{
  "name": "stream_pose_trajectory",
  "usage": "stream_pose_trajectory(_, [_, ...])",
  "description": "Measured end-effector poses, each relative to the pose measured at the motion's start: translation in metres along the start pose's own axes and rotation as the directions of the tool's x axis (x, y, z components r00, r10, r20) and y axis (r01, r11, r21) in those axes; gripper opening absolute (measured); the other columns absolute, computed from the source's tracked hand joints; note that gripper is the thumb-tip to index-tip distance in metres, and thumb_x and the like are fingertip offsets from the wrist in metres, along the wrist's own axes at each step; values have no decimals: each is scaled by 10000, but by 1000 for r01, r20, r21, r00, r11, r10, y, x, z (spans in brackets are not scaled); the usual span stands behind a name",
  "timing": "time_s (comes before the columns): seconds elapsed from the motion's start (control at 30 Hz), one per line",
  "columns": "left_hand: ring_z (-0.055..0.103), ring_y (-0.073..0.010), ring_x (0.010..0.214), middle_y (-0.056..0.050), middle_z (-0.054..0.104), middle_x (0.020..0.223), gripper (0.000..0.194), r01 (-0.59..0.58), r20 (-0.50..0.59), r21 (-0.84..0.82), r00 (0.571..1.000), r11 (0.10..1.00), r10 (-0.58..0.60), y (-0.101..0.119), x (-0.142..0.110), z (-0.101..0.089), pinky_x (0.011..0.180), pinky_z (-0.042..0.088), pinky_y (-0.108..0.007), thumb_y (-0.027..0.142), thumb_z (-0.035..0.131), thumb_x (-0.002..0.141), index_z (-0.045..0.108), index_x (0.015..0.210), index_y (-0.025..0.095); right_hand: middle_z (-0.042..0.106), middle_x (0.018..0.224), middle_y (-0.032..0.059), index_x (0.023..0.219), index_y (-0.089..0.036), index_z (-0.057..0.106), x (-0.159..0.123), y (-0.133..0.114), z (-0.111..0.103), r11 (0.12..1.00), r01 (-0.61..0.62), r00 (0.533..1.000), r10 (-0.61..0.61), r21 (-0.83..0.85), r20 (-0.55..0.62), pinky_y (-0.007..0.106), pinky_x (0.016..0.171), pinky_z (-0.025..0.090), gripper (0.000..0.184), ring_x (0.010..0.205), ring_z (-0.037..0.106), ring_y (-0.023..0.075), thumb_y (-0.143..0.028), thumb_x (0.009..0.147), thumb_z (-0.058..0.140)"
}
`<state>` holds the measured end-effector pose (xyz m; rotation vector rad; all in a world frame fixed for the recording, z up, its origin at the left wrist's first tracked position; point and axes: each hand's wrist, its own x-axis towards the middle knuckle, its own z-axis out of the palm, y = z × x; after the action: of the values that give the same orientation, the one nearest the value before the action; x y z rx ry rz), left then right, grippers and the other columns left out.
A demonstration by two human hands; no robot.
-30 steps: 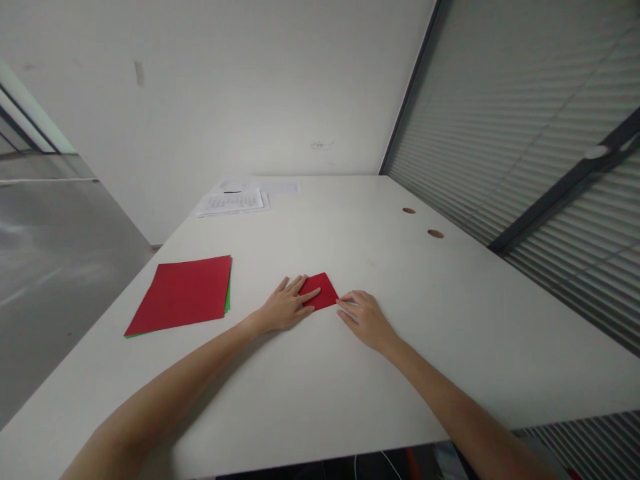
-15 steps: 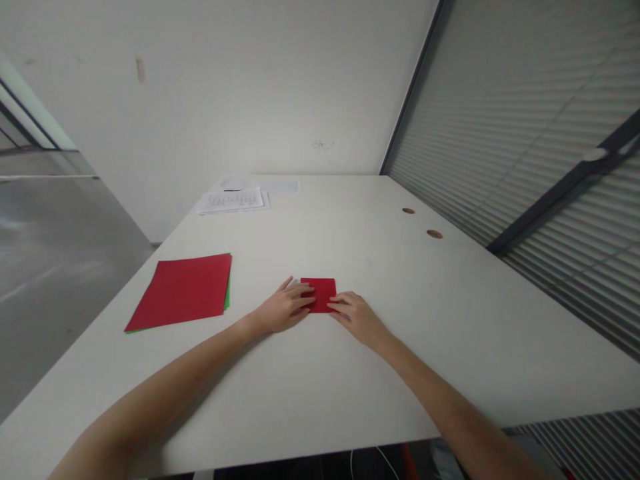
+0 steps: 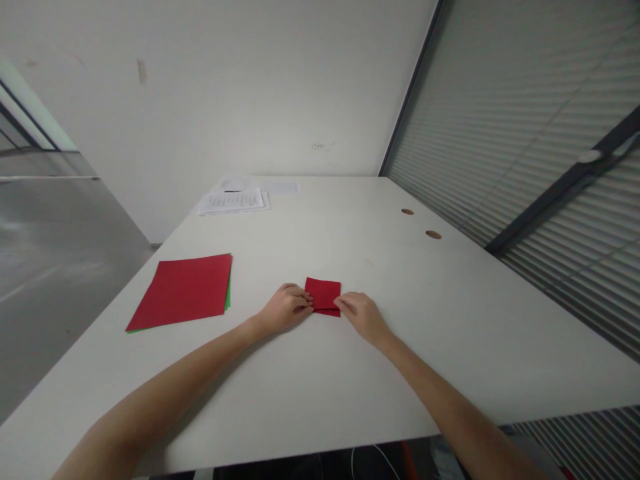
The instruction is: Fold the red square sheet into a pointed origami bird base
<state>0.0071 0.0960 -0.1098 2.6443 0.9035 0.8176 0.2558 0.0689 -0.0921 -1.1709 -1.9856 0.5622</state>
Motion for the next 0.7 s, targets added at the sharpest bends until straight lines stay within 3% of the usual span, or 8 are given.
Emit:
stream_pose_trajectory(0.07, [677,-199,938,-85,741,1004,231,16,-14,5,1000,1000,-16,-1,-1,1,916,478,-378,311,560,935,769,897,221,723,1074,135,1117,-222,663,14,0,-20,884,-155,969,223,440,-107,462,810,516,520,943,679,288,-637,906,430])
stream_pose_trajectory(0.13, [666,-213,972,-92,733,1022,213,24,-19,15,1000,1000,-23,-2,-2,3,898,487,-370,318,580,926,765,934,214,665,1230,166,1227,-219,601,30,-1,-42,825,-143,962,245,547,-117,476,814,534,713,1063,653,303,-720,907,208])
stream_pose_trajectory(0.27, [660,-225,987,-95,725,1033,199,5,-11,33,1000,999,-5,-6,-2,5,902,490,-374,355,643,889,752,964,206,625,1305,159,1106,-191,674,46,-3,-53,562,-254,913,409,787,3,399,746,555,566,1023,672,279,-644,888,414])
stream_pose_trajectory(0.33, [668,-220,961,-93,730,1005,193,-8,-19,59,1000,998,9,-5,-1,5,884,502,-371,337,625,904,743,959,195,674,1226,154,1050,-182,707,45,-4,-39,609,-374,904,408,700,128,359,666,545,438,885,697,249,-542,848,560])
stream_pose_trajectory(0.4, [676,-218,933,-99,729,999,204,-49,10,122,999,991,48,-3,-1,3,868,515,-375,294,561,943,726,973,178,708,1155,143,1039,-181,727,38,-4,-20,772,-385,922,340,506,184,360,664,532,394,826,686,236,-487,803,647])
stream_pose_trajectory(0.5, [682,-219,917,-131,707,1043,252,-130,119,224,987,966,105,4,-1,-1,842,539,-376,198,444,980,684,1033,143,726,1117,100,1093,-225,726,28,-2,1,993,-99,982,85,72,171,445,842,495,392,950,635,264,-385,736,751])
stream_pose_trajectory(0.6, [686,-207,902,-143,696,1044,273,-117,127,224,988,968,90,9,-3,-4,811,558,-350,171,397,985,652,1074,131,718,1135,56,1079,-278,730,23,2,6,953,142,972,-84,-266,218,496,924,429,310,1038,575,279,-260,770,743])
stream_pose_trajectory(0.7, [694,-206,863,-122,717,997,244,-47,30,121,999,992,44,11,-4,-6,808,557,-352,291,489,968,667,1065,154,742,1021,43,972,-288,757,23,5,2,915,206,969,-140,-346,205,472,885,423,193,973,575,258,-194,875,618])
